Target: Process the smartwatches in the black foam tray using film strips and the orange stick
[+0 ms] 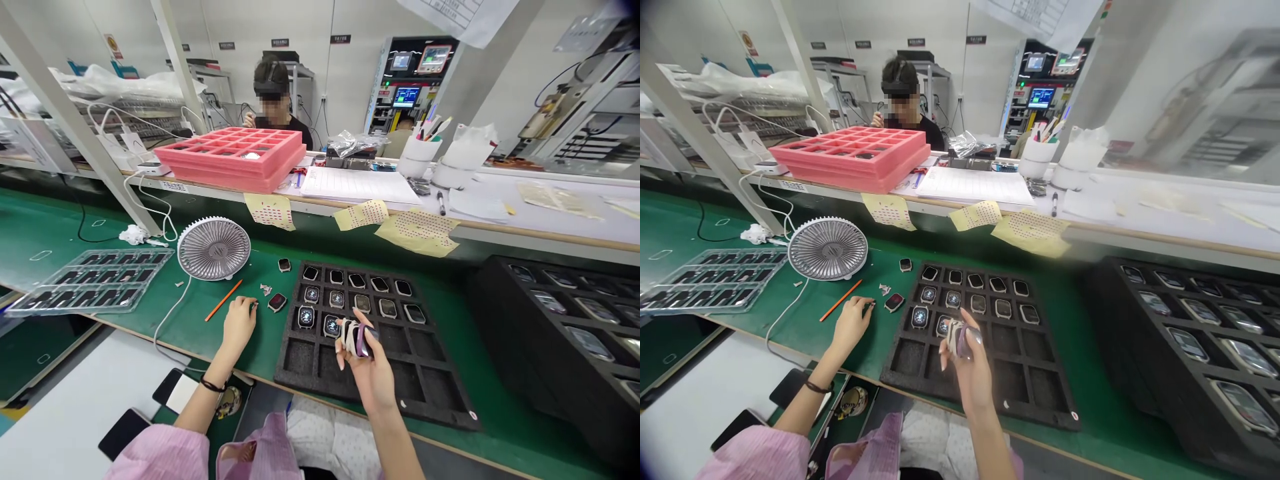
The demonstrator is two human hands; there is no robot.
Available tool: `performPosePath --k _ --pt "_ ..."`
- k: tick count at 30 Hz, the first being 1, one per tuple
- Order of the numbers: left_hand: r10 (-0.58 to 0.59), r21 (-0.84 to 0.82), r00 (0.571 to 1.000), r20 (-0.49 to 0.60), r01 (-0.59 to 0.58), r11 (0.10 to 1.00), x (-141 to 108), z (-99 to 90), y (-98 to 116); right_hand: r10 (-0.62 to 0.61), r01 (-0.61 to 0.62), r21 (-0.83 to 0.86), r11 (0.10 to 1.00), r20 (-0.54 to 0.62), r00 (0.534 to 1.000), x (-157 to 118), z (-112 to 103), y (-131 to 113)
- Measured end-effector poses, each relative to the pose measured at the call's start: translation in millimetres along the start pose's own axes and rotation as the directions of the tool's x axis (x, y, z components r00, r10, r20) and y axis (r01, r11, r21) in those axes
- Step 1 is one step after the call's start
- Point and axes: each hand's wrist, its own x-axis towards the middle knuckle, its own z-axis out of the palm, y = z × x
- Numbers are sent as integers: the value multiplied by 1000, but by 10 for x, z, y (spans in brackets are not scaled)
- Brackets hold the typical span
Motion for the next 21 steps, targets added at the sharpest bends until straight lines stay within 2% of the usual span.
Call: performPosePath --k 6,14,16,18,21 --pt "33 -71 996 87 -27 997 5 -48 -65 100 -100 109 989 6 995 18 19 -25" --pt "-9 -138 979 205 38 990 -8 -214 -65 166 -169 126 977 39 985 5 28 15" --pt "39 -196 975 220 5 981 -27 -288 32 184 -189 127 974 52 982 2 33 23" --pt "139 -324 970 200 -68 943 -75 -378 205 203 -212 134 968 72 976 2 38 30" --pt "269 -596 957 111 -153 789 -195 -519 559 238 -251 138 958 104 966 2 50 42"
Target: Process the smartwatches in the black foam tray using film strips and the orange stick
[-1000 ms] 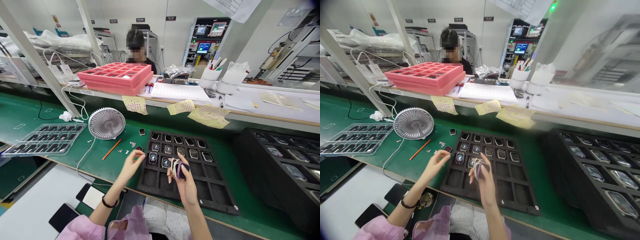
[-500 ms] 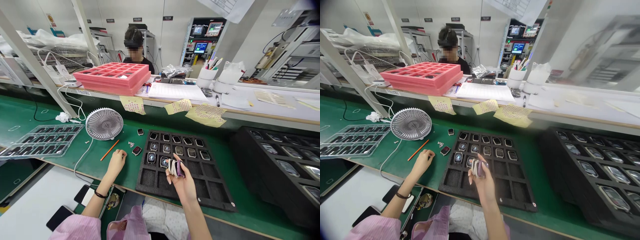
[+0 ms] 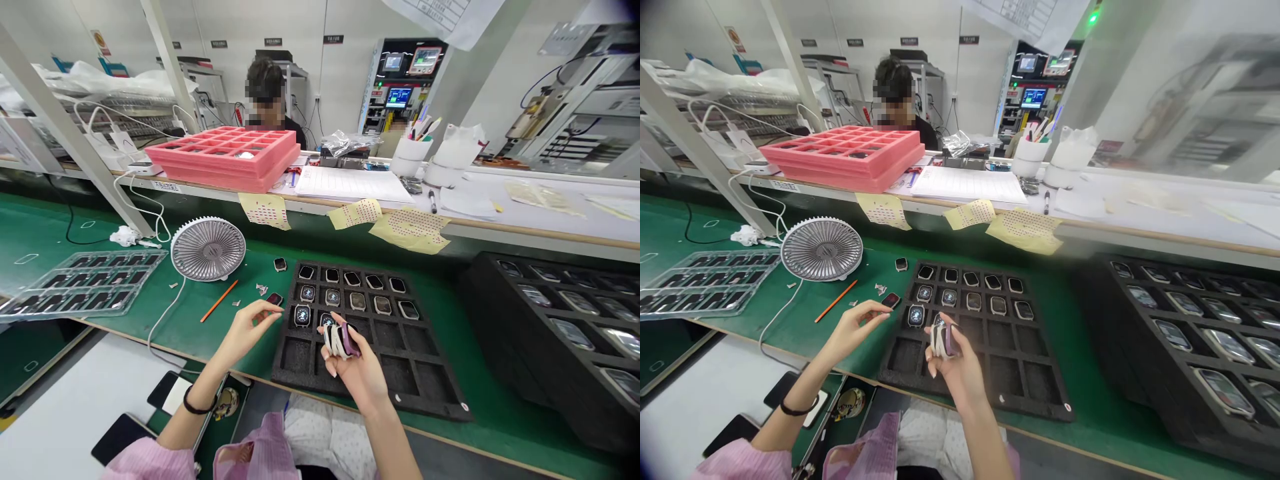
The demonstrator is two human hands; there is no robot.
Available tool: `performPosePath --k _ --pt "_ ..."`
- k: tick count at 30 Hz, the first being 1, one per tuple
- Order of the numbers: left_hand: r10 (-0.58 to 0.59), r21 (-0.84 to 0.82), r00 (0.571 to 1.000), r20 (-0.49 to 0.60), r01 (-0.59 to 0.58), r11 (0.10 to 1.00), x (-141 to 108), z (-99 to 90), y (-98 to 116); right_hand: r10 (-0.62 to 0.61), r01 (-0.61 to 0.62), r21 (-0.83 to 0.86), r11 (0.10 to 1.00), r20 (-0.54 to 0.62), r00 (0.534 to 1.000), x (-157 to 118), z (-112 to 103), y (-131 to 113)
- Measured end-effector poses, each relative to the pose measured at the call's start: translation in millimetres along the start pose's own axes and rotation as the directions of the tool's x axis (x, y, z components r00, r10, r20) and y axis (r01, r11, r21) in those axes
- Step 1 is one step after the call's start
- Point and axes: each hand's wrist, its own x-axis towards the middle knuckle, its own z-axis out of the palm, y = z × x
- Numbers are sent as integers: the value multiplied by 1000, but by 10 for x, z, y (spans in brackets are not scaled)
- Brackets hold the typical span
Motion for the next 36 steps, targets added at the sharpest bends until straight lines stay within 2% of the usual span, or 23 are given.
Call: performPosePath --k 3,7,11,14,19,24,27,31,36 --pt "180 -288 981 68 -154 945 -44 133 346 49 -50 10 999 22 999 0 16 16" --pt "368 -428 900 233 -245 870 -61 248 564 120 -121 20 992 64 991 -12 41 39" --pt "416 -400 843 342 -270 876 -9 260 575 174 -176 5 984 123 977 -25 56 58" --pt "455 -341 795 402 -332 880 39 214 575 212 -218 16 976 168 963 -27 55 70" --pt "555 -278 700 450 -481 832 85 106 638 248 -262 33 964 226 942 -24 44 103" --pt "617 -240 629 473 -582 777 154 61 630 295 -304 -1 953 252 922 -21 24 151" --pt "633 -245 614 471 -599 763 207 58 572 319 -325 -16 946 242 916 -20 10 179" --pt "596 -326 596 539 -505 799 232 49 521 331 -327 -58 943 248 910 -39 3 205" --pt "503 -338 635 587 -373 864 194 45 500 296 -249 -216 944 223 929 -122 19 207"
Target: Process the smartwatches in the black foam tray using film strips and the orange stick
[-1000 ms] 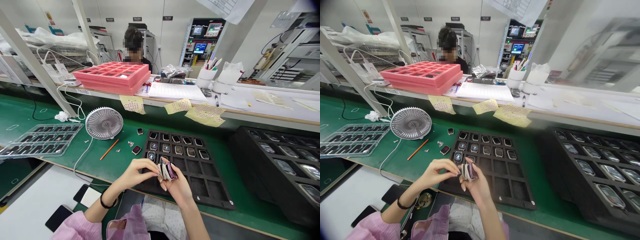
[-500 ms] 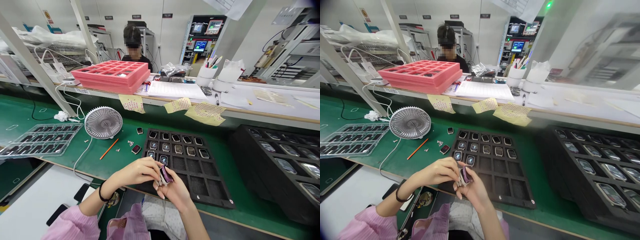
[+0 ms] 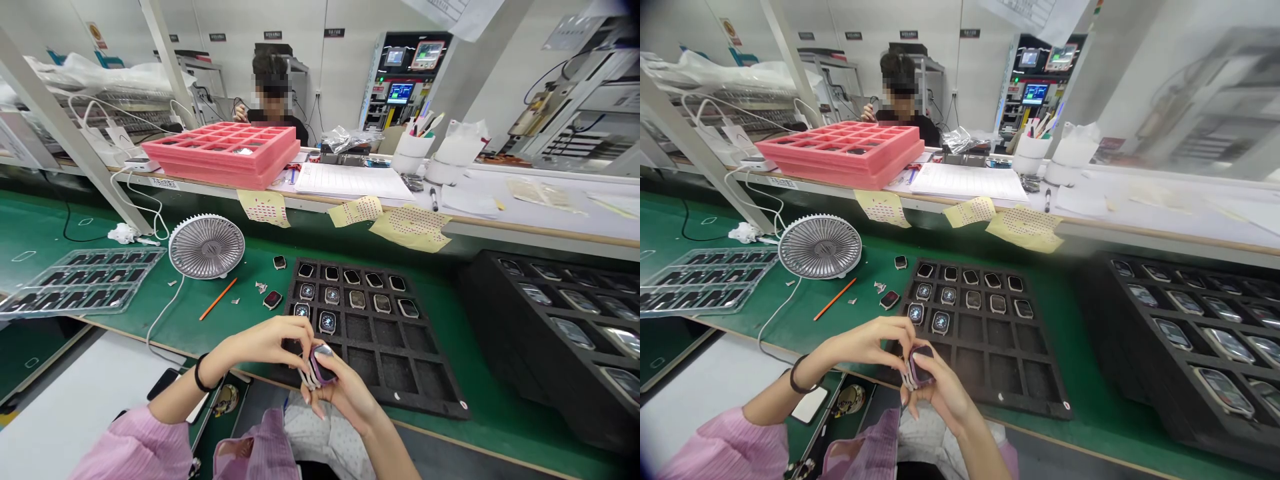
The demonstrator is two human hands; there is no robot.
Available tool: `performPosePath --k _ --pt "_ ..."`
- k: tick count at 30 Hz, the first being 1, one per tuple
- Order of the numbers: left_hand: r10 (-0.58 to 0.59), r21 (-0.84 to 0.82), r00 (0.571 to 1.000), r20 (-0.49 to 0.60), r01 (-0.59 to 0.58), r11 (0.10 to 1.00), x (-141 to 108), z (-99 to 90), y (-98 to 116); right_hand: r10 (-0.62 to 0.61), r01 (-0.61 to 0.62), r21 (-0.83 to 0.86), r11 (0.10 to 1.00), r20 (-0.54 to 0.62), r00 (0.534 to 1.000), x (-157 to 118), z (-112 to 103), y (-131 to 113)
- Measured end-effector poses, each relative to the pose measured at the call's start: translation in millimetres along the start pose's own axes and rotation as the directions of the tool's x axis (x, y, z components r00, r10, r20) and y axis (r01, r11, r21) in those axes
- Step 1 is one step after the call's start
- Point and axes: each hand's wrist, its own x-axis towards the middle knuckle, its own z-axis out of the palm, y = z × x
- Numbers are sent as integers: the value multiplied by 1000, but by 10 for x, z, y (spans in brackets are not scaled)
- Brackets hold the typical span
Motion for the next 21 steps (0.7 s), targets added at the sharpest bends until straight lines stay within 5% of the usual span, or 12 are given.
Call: performPosePath --k 6,12,14,18,21 --pt "-65 50 998 -5 65 997 -86 119 -86 -15 11 -76 997 -55 998 -3 19 119" --pt "-140 -56 972 -188 132 990 -169 119 -334 -33 34 24 999 -75 997 52 26 180" --pt "-249 -38 905 -346 252 967 -227 2 -480 -48 52 46 998 -85 995 54 21 151" --pt "-362 192 640 -678 629 753 -412 -234 -879 -84 91 46 995 -142 986 34 -19 54" --pt "-311 370 635 -707 707 603 -513 -284 -1169 -115 123 43 991 -169 979 19 -41 0"
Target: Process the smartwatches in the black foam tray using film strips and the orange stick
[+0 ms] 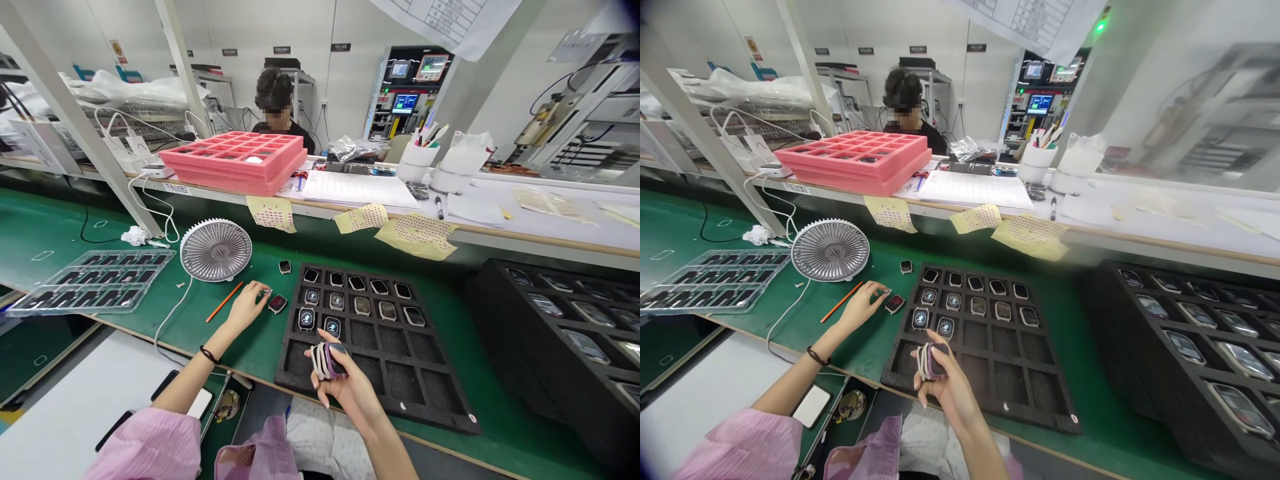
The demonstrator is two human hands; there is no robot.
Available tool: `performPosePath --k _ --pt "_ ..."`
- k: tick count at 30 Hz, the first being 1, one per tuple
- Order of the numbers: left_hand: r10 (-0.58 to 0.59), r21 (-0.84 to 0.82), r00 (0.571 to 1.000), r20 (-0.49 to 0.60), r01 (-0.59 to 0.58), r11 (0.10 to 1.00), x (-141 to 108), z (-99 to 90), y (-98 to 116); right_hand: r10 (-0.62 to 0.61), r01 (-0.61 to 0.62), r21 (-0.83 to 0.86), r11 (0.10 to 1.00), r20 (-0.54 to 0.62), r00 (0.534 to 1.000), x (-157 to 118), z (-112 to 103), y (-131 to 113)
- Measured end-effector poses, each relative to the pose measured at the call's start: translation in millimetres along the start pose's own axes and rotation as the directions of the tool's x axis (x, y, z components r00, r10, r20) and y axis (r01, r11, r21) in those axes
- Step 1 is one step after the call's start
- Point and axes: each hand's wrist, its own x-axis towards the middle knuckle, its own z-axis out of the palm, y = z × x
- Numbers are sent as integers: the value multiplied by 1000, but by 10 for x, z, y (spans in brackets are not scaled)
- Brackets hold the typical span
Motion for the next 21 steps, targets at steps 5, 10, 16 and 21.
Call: performPosePath --k 5,10,16,21 --pt "14 188 1000 -25 -9 982 21 190 -122 -1 1 2 1000 -8 1000 5 -22 2" --pt "21 221 1000 -16 -17 975 -56 139 -106 0 0 9 1000 -29 1000 42 -40 39" --pt "-63 171 998 26 58 984 -67 17 -33 20 -20 13 1000 -16 1000 67 -26 65" --pt "-156 119 985 75 147 982 61 43 54 21 -21 6 1000 -19 1000 56 -35 64"
